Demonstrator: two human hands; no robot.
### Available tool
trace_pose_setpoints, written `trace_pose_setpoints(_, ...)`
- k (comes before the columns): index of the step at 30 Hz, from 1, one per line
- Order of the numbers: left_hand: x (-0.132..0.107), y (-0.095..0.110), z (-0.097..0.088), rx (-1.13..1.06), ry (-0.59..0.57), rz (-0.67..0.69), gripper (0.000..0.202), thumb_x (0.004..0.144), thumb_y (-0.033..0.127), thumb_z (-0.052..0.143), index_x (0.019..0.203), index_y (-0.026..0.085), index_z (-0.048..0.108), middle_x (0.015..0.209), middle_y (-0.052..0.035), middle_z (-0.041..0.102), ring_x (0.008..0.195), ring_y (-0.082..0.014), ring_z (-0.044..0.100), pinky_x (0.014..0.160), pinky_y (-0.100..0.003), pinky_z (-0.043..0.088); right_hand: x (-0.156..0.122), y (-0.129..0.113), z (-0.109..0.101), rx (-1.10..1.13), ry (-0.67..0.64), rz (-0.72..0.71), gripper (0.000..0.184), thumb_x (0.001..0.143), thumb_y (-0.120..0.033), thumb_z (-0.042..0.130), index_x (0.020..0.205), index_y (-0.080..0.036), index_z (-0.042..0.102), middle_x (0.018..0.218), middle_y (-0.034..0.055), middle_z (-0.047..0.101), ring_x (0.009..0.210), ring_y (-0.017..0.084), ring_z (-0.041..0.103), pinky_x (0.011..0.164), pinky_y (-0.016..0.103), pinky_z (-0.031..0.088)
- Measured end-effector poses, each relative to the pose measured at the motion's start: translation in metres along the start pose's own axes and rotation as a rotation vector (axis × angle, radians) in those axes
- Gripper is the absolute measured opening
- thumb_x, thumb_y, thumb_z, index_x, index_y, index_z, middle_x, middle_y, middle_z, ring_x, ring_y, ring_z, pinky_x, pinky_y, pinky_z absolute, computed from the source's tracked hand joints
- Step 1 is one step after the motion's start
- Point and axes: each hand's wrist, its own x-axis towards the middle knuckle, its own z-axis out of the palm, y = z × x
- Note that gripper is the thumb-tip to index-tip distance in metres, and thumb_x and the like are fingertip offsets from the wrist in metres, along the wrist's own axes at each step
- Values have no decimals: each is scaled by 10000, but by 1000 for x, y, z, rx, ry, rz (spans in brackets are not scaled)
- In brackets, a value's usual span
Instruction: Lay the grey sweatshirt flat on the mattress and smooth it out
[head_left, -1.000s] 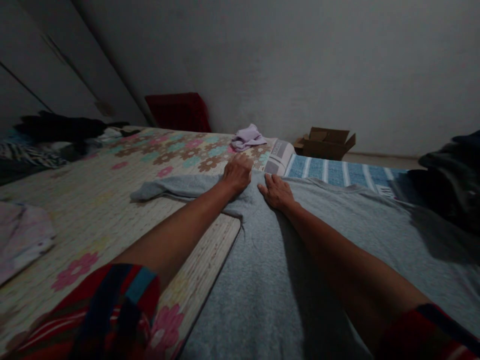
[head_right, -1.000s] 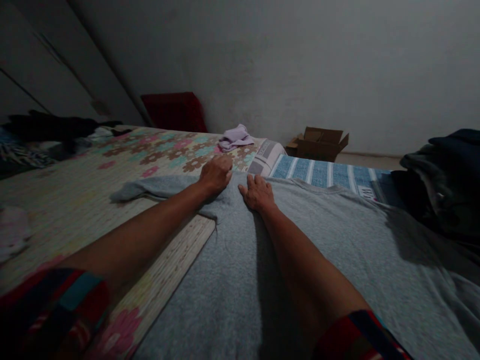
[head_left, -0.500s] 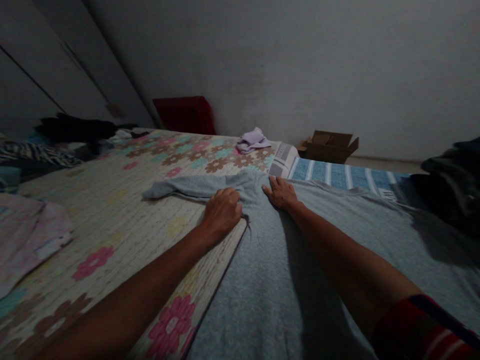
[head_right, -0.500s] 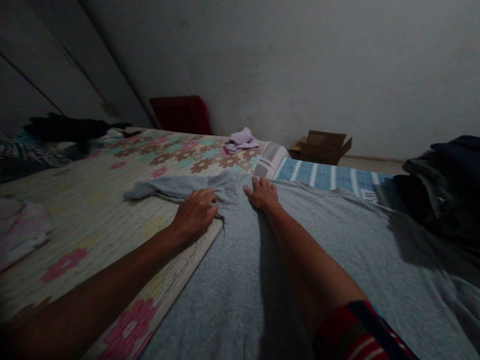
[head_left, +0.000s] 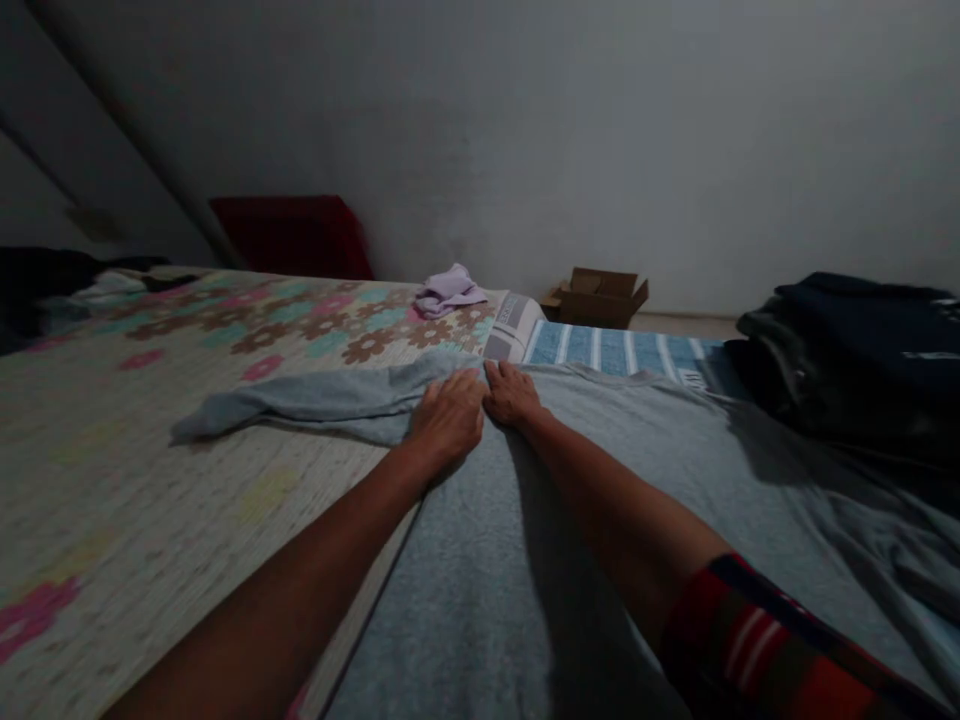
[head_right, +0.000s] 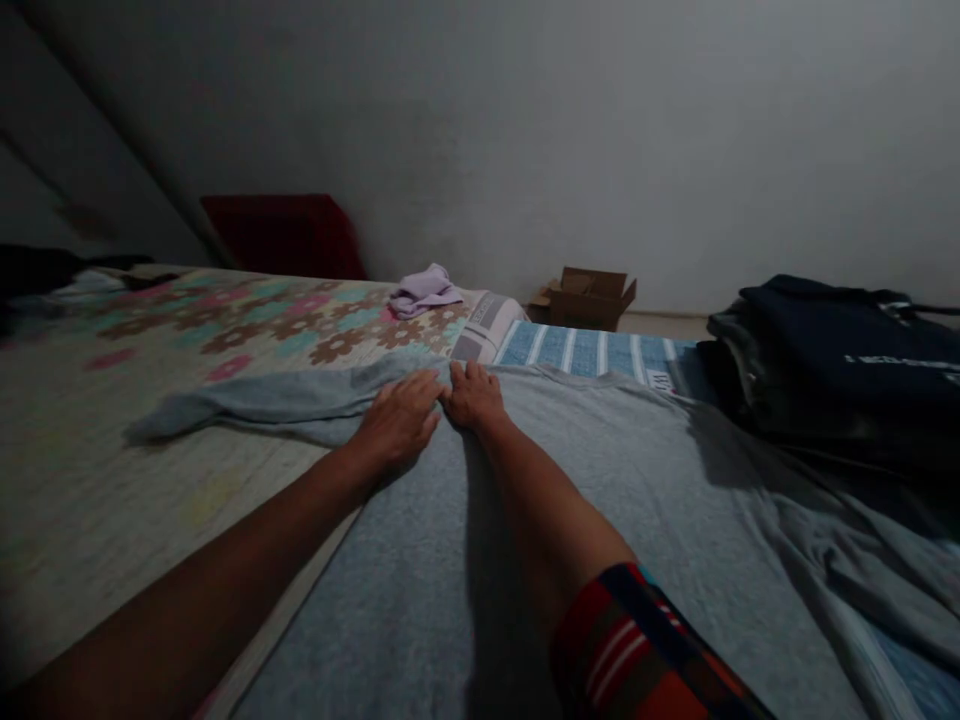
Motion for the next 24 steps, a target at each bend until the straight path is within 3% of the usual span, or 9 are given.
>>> trace_pose_setpoints(3,14,-7,19,-31,-63,-124,462,856,306,428,1304,196,424,1438,-131,384,1342,-276,304,1052,-513,244,6,2,-3,4,9,-3,497,948,-508,247,1334,-216,359,1258,109,486,1174,245,431,946,404,351)
trace_pose_setpoints(7,21,-21,34,-59,-75,-145,515,872,398,400,1347,199,405,1471,-124,334,1356,-320,269,1046,-575,231,9,5,-9,20,19,-21,406,975,-444,215,1250,-246,437,1182,66,536,1093,202,491,890,345,400)
trace_pose_setpoints(11,21,-24,32,5,-80,-118,527,897,427,339,1364,187,381,1484,-117,310,1362,-299,257,1055,-562,233,-9,7,-26,16,58,-9,390,986,-390,211,1205,-193,467,1176,91,536,1068,189,500,884,315,398)
trace_pose_setpoints(15,20,-17,22,83,-94,-132,533,906,415,321,1357,135,369,1485,-133,302,1357,-304,258,1027,-594,257,-48,22,-52,-31,61,-2,331,966,-406,307,1108,-208,531,1111,64,566,1007,177,523,870,297,392)
trace_pose_setpoints(18,19,0,14,194,-13,-147,457,885,345,372,1273,123,467,1473,-163,314,1359,-323,245,1030,-603,235,-80,50,-71,-90,40,66,252,935,-348,395,1033,-204,577,1056,62,589,966,179,541,847,297,399)
trace_pose_setpoints(20,21,20,11,242,41,-103,402,876,289,389,1228,138,511,1468,-158,325,1370,-296,233,1065,-555,206,-99,77,-83,-134,34,146,215,925,-300,420,987,-197,598,1029,66,600,949,177,551,842,300,405)
trace_pose_setpoints(24,34,73,17,145,-2,45,394,889,282,380,1227,139,523,1445,-134,379,1356,-241,283,1073,-433,260,-127,134,-107,-223,49,345,201,927,-311,472,985,-169,601,1026,58,605,941,179,566,849,371,442)
